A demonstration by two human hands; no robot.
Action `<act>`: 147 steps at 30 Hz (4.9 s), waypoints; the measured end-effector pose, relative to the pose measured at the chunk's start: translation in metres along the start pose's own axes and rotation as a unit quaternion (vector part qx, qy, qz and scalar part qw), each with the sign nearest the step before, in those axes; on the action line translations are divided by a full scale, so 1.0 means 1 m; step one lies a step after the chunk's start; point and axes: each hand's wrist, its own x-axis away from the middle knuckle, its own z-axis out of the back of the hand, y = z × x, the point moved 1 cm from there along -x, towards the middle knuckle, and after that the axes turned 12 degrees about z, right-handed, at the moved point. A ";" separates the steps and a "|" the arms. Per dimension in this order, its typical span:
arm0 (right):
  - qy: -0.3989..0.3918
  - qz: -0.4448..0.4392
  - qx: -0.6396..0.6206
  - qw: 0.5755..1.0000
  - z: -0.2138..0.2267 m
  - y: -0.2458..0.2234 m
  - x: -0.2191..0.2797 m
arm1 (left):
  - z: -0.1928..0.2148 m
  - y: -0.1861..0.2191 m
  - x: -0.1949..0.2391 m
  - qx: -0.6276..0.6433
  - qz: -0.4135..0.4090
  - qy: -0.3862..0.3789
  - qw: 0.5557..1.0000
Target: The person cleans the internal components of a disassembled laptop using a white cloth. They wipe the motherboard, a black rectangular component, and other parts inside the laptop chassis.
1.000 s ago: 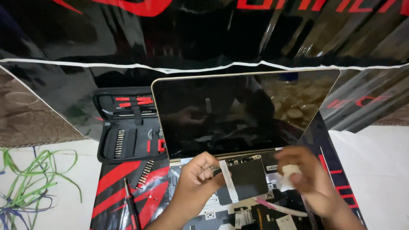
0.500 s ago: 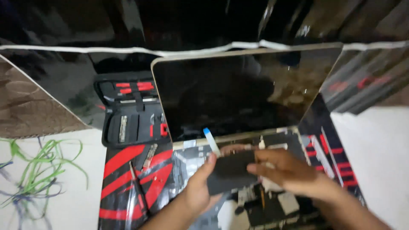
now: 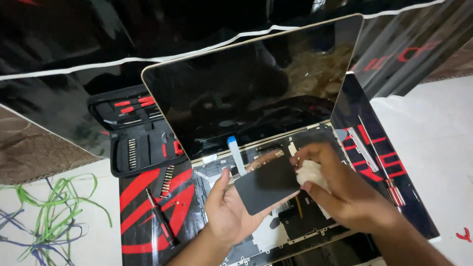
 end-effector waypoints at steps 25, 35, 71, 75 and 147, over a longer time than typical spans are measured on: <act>0.136 0.340 0.307 0.878 -0.056 -0.006 -0.005 | 0.042 -0.019 -0.001 0.018 -0.041 0.112 0.993; 0.093 0.395 0.299 0.864 -0.071 -0.032 -0.002 | 0.038 -0.014 0.001 -0.004 -0.064 0.100 0.993; 0.073 0.340 0.377 0.858 -0.083 -0.016 -0.012 | 0.011 0.008 0.008 -0.024 -0.031 0.043 0.998; 0.077 0.344 0.367 0.860 -0.086 -0.017 -0.009 | 0.008 0.010 0.006 -0.034 -0.014 0.054 0.998; 0.131 0.288 0.367 0.875 -0.076 -0.032 -0.020 | 0.016 0.009 0.004 -0.101 -0.139 0.055 0.984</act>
